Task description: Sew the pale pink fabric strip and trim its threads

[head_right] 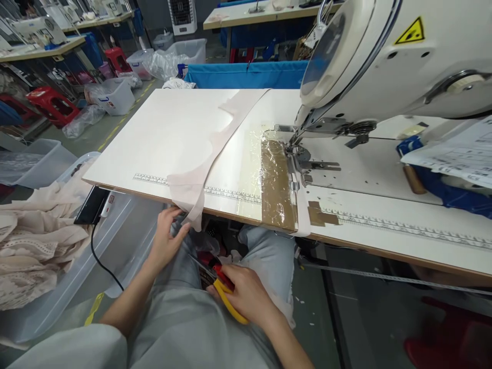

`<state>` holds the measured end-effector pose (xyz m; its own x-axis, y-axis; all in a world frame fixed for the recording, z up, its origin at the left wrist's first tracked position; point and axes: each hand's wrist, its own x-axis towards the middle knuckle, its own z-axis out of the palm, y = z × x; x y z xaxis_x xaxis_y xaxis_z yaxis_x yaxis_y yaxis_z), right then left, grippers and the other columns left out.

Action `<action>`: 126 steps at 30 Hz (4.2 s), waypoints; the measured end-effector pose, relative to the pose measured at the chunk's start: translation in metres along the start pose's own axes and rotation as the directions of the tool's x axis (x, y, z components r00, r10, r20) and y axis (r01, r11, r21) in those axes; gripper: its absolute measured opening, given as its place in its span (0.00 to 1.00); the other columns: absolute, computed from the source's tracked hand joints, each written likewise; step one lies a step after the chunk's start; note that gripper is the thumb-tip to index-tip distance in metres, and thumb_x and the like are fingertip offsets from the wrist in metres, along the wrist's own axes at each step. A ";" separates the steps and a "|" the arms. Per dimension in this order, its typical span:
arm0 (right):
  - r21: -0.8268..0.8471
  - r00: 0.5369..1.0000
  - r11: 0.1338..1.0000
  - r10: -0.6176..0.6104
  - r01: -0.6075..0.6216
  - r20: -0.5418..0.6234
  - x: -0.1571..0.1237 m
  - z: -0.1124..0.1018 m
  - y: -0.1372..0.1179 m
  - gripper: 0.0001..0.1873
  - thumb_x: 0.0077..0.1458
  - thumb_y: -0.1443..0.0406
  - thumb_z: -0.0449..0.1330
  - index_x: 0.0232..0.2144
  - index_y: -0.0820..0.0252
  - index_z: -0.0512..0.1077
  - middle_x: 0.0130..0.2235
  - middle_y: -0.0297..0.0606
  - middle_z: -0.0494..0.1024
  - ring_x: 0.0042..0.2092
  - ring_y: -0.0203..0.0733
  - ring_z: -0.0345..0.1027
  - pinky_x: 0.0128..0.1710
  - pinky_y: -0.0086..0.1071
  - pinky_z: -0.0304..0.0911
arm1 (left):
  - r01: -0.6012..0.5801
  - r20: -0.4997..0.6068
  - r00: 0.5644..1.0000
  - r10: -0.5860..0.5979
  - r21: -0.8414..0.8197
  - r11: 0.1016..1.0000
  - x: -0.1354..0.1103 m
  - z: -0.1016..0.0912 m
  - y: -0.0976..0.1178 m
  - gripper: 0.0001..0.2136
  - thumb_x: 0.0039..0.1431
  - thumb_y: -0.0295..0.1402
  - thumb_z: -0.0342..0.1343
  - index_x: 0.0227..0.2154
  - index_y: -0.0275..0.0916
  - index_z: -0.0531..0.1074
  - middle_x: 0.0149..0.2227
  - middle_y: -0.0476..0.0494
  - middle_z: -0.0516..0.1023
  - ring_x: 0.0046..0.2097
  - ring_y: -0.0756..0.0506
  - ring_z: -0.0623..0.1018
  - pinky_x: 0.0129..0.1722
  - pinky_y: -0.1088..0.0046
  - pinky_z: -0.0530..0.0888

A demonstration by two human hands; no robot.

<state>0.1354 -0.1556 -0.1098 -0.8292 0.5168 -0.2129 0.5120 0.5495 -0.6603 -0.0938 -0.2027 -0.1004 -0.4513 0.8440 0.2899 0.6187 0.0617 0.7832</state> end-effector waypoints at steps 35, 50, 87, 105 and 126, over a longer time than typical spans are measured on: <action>0.539 0.981 0.820 0.177 -0.193 0.082 -0.047 -0.031 0.029 0.22 0.58 0.46 0.54 0.26 0.57 0.62 0.27 0.31 0.64 0.29 0.37 0.56 0.28 0.30 0.58 | 0.610 0.744 0.603 -0.289 -0.197 0.767 -0.033 0.007 0.036 0.19 0.61 0.51 0.51 0.34 0.37 0.72 0.23 0.47 0.75 0.19 0.52 0.69 0.20 0.77 0.65; 0.424 0.952 0.901 -0.048 -0.089 0.303 -0.005 -0.029 0.029 0.25 0.58 0.45 0.52 0.21 0.56 0.55 0.23 0.26 0.51 0.26 0.34 0.46 0.22 0.28 0.47 | 0.850 0.813 0.477 -0.334 -0.329 0.412 -0.032 0.012 0.020 0.21 0.52 0.51 0.62 0.31 0.34 0.71 0.25 0.42 0.80 0.26 0.47 0.81 0.23 0.80 0.72; -0.023 0.993 0.998 0.057 -0.055 0.101 -0.007 -0.018 0.017 0.21 0.59 0.47 0.53 0.25 0.55 0.63 0.25 0.33 0.72 0.26 0.41 0.65 0.26 0.30 0.50 | 0.820 0.804 0.489 -0.338 -0.292 0.492 -0.028 0.005 0.018 0.21 0.51 0.50 0.62 0.27 0.34 0.72 0.22 0.45 0.77 0.20 0.49 0.78 0.20 0.80 0.68; 0.470 0.992 0.880 0.113 -0.071 -0.061 0.003 -0.012 0.007 0.20 0.55 0.48 0.57 0.26 0.57 0.65 0.26 0.32 0.69 0.28 0.37 0.61 0.27 0.29 0.58 | 0.804 0.869 0.420 -0.261 -0.222 0.552 -0.028 0.015 0.032 0.22 0.54 0.54 0.58 0.33 0.36 0.67 0.24 0.47 0.77 0.25 0.48 0.80 0.25 0.79 0.70; 0.688 0.562 0.722 0.599 -0.070 -0.571 -0.017 0.004 0.045 0.15 0.49 0.53 0.62 0.29 0.58 0.69 0.26 0.31 0.70 0.27 0.39 0.65 0.28 0.33 0.61 | 0.539 0.725 0.538 -0.431 0.098 0.837 0.002 -0.072 -0.020 0.12 0.55 0.42 0.58 0.34 0.38 0.70 0.15 0.57 0.64 0.18 0.53 0.65 0.21 0.79 0.61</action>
<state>0.1714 -0.1426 -0.1389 -0.0311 0.9941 -0.1037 0.2733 -0.0913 -0.9576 -0.1533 -0.2406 -0.0757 -0.0431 0.8134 -0.5801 0.3374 0.5583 0.7579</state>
